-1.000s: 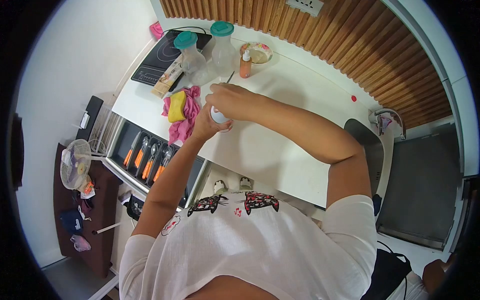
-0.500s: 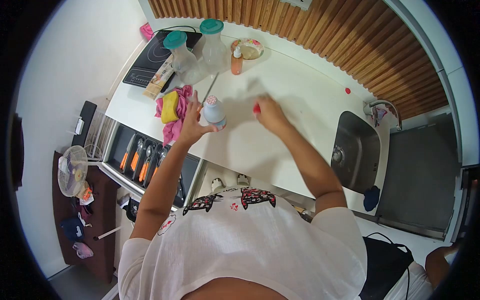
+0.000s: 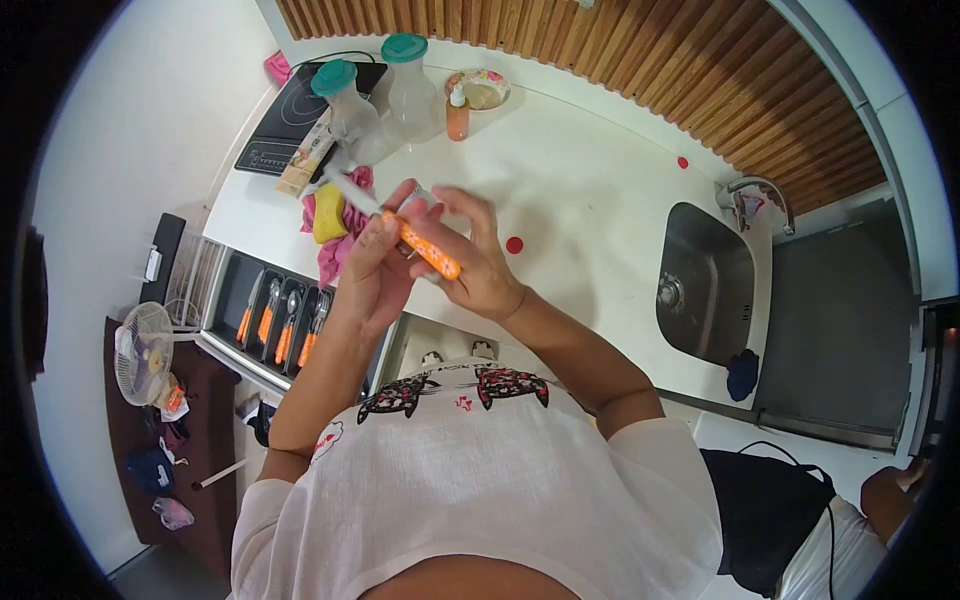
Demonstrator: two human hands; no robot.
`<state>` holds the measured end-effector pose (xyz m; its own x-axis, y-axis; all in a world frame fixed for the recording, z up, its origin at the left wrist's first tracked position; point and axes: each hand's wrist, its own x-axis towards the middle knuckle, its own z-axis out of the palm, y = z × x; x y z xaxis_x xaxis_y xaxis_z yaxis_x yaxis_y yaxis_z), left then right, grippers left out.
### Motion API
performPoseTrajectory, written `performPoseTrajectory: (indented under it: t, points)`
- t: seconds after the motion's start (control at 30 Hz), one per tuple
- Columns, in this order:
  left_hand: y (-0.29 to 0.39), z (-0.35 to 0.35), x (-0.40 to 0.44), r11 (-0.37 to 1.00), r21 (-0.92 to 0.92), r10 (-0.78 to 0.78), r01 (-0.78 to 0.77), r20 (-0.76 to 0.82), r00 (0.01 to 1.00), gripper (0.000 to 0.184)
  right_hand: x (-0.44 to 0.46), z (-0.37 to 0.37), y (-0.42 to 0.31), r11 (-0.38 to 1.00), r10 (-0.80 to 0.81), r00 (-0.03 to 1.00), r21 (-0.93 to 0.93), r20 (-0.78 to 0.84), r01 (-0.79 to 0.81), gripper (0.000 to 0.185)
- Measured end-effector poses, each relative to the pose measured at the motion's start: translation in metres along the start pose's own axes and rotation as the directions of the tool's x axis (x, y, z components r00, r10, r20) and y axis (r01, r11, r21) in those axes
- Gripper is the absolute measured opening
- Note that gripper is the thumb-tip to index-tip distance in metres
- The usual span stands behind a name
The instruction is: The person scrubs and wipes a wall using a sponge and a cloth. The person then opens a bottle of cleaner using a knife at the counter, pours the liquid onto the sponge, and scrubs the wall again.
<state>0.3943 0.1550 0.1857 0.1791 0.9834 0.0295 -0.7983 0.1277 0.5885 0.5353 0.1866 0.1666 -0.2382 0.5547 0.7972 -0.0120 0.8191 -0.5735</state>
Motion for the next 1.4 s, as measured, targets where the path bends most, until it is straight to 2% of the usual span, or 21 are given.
performPoseTrajectory:
  t: [0.07, 0.13, 0.2, 0.23, 0.27, 0.3, 0.33, 0.37, 0.4, 0.47, 0.53, 0.67, 0.73, 0.87, 0.93, 1.0, 1.07, 1.13, 1.17, 1.3, 1.4]
  points:
    - [0.0, 0.006, 0.001, 0.999, -0.047, -0.008, 0.009, 0.016, 1.0, 0.045, 0.03, -0.012, -0.011, 0.896, -0.253, 0.947, -0.322, 0.196, 0.306, 0.036]
    - [-0.004, 0.001, 0.004, 0.983, -0.079, -0.159, 0.165, 0.079, 0.984, 0.037, 0.045, -0.015, -0.023, 0.841, -0.295, 0.915, -0.38, 0.276, 0.386, 0.022]
    - [-0.006, 0.0, 0.001, 0.99, 0.032, -0.135, 0.135, -0.012, 0.991, 0.037, 0.059, -0.017, -0.023, 0.967, -0.253, 0.933, 0.039, 0.255, 0.251, 0.018]
    - [-0.001, -0.004, 0.001, 0.904, 0.407, -0.116, 0.128, -0.056, 0.992, 0.041, 0.071, -0.024, -0.026, 0.971, -0.238, 0.956, 0.031, 0.17, 0.236, 0.014]
    - [0.003, -0.009, 0.002, 0.681, 0.722, -0.08, 0.119, -0.088, 0.993, 0.045, 0.072, -0.027, -0.005, 0.963, -0.262, 0.965, 0.053, -0.027, 0.263, 0.019]
    - [-0.011, -0.026, 0.006, 0.749, 0.659, 0.166, -0.065, -0.093, 0.982, 0.056, 0.089, -0.027, -0.014, 0.971, 0.011, 0.98, 0.235, -0.201, 0.037, 0.033]
    - [-0.021, -0.044, 0.01, 0.749, 0.659, 0.163, -0.065, -0.088, 0.983, 0.056, 0.105, -0.033, -0.013, 0.934, 0.149, 0.962, 0.351, -0.227, -0.062, 0.038]
    - [-0.022, -0.05, 0.016, 0.539, 0.823, 0.42, -0.18, -0.077, 0.904, 0.059, 0.117, -0.038, -0.01, 0.871, 0.286, 0.93, 0.466, -0.232, -0.152, 0.043]
    - [-0.022, -0.059, 0.024, 0.274, 0.934, 0.642, -0.228, -0.001, 0.767, 0.063, 0.125, -0.036, -0.01, 0.872, 0.284, 0.93, 0.466, -0.232, -0.15, 0.043]
    - [-0.026, -0.081, 0.045, 0.036, 0.978, 0.591, -0.205, 0.145, 0.793, 0.068, 0.137, -0.025, -0.012, 0.753, 0.3, 0.94, 0.645, -0.162, -0.129, 0.048]
    - [-0.029, -0.086, 0.056, 0.168, 0.98, 0.462, -0.109, 0.02, 0.887, 0.065, 0.144, -0.013, -0.02, 0.787, 0.256, 0.949, 0.609, -0.186, -0.093, 0.051]
    - [-0.03, -0.091, 0.058, 0.205, 0.978, 0.409, -0.043, -0.046, 0.911, 0.05, 0.123, 0.01, 0.011, 0.885, 0.124, 0.976, 0.465, -0.178, -0.027, 0.043]
    - [-0.031, -0.092, 0.059, 0.214, 0.975, 0.428, -0.053, -0.045, 0.903, 0.048, 0.119, 0.01, 0.018, 0.852, 0.19, 0.976, 0.511, -0.101, -0.113, 0.042]
    - [-0.036, -0.102, 0.06, 0.254, 0.962, 0.445, -0.101, -0.023, 0.895, 0.046, 0.141, 0.002, -0.018, 0.783, 0.138, 0.983, 0.621, -0.125, -0.031, 0.042]
    - [-0.038, -0.108, 0.062, 0.245, 0.96, 0.464, -0.137, 0.008, 0.886, 0.046, 0.124, 0.014, 0.009, 0.887, 0.064, 0.992, 0.462, -0.106, -0.008, 0.043]
    - [-0.029, -0.1, 0.064, 0.228, 0.959, 0.493, -0.169, 0.036, 0.87, 0.045, 0.127, 0.022, 0.004, 0.86, 0.171, 0.984, 0.496, -0.057, -0.121, 0.041]
    - [-0.03, -0.094, 0.056, 0.198, 0.978, 0.454, -0.068, -0.03, 0.891, 0.045, 0.132, 0.012, -0.003, 0.845, 0.169, 0.983, 0.523, -0.066, -0.111, 0.04]
    - [-0.036, -0.104, 0.058, 0.208, 0.973, 0.462, -0.104, -0.004, 0.887, 0.045, 0.138, 0.01, -0.003, 0.809, 0.167, 0.986, 0.575, -0.028, -0.121, 0.04]
    - [-0.037, -0.105, 0.058, 0.225, 0.966, 0.471, -0.126, 0.005, 0.882, 0.045, 0.121, 0.027, 0.02, 0.866, 0.227, 0.972, 0.471, -0.068, -0.169, 0.04]
    - [-0.03, -0.096, 0.057, 0.181, 0.981, 0.453, -0.067, -0.023, 0.891, 0.045, 0.144, 0.013, -0.017, 0.832, 0.245, 0.967, 0.527, -0.068, -0.174, 0.039]
    - [-0.033, -0.098, 0.059, 0.207, 0.971, 0.472, -0.119, 0.007, 0.882, 0.045, 0.133, 0.016, 0.01, 0.845, 0.24, 0.971, 0.494, -0.01, -0.204, 0.041]
